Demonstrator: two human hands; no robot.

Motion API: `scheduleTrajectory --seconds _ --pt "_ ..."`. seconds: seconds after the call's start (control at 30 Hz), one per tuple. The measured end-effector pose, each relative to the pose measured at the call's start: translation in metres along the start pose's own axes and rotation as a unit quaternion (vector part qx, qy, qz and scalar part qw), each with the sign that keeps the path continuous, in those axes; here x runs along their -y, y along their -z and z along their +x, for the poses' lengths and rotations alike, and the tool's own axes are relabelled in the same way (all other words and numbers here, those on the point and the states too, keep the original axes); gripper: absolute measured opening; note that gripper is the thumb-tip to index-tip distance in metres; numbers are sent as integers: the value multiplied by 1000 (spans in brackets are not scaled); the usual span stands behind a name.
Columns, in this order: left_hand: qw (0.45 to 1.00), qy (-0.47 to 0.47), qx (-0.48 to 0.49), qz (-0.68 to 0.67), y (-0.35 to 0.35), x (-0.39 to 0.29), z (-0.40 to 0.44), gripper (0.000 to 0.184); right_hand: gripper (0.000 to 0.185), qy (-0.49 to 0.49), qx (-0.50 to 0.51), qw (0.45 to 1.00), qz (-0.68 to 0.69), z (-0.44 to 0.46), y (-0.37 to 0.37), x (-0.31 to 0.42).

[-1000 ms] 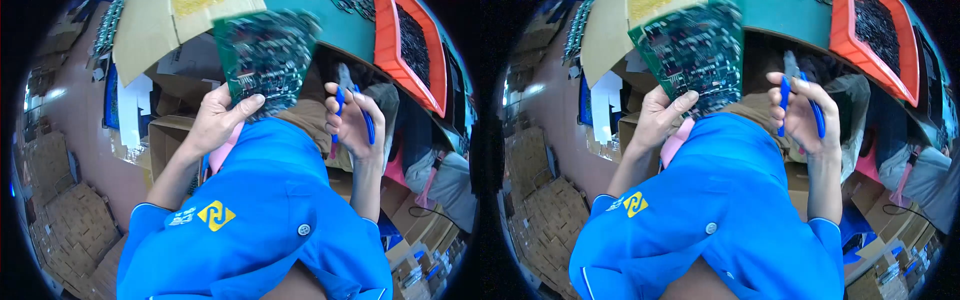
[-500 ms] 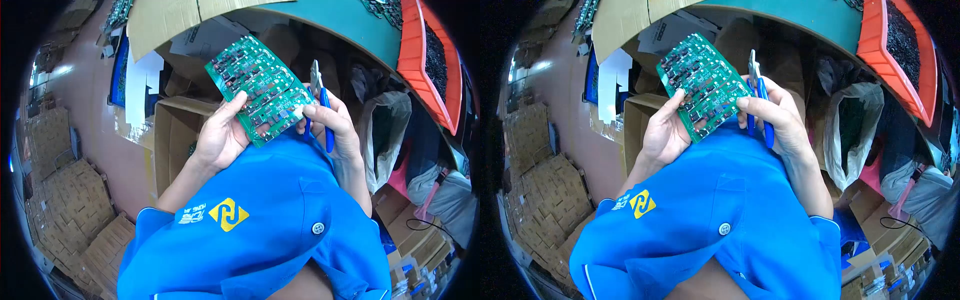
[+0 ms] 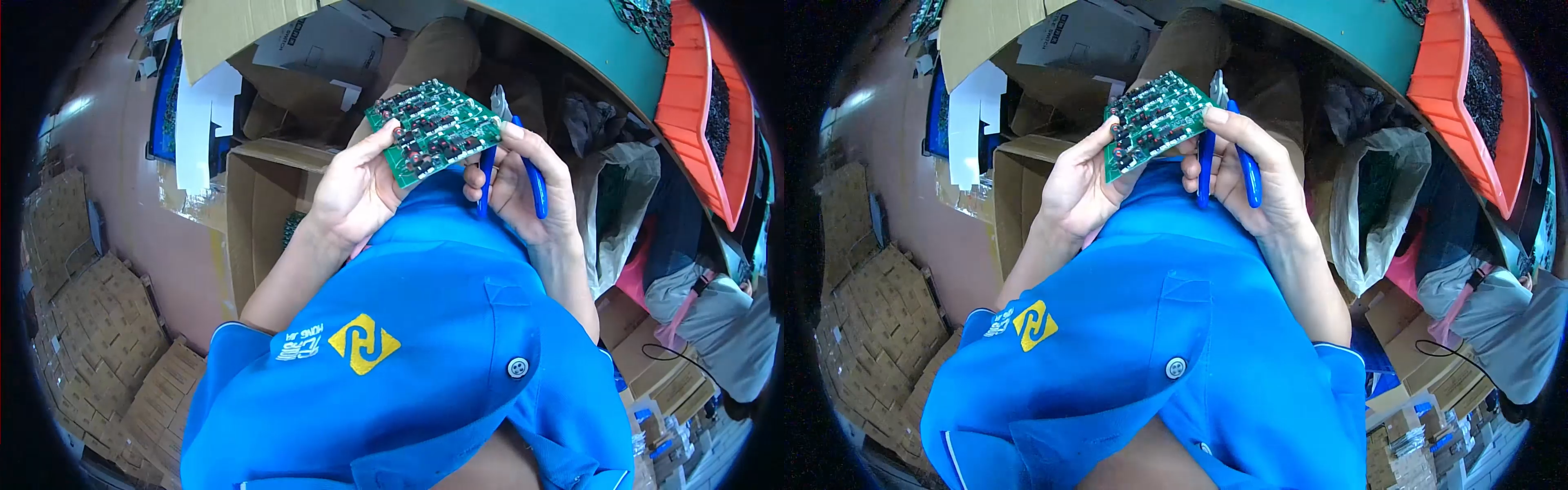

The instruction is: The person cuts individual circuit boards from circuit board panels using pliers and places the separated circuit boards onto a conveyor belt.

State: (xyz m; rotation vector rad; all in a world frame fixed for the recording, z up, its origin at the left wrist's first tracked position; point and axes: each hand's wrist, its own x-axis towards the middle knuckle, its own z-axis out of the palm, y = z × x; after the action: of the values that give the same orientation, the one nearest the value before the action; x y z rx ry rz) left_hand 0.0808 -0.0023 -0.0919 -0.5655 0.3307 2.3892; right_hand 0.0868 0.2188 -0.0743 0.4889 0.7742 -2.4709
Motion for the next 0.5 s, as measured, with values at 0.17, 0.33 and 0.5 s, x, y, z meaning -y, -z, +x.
scheduleTrajectory --seconds 0.17,0.33,0.5 --pt "1000 9 -2 -22 -1 -7 8 38 30 5 -6 999 -33 7 -3 4" --pt "998 19 26 -53 5 -10 12 38 29 3 -17 999 -42 12 -1 4" --pt "998 22 30 -48 0 -13 15 39 27 10 -27 999 -33 15 -3 7"
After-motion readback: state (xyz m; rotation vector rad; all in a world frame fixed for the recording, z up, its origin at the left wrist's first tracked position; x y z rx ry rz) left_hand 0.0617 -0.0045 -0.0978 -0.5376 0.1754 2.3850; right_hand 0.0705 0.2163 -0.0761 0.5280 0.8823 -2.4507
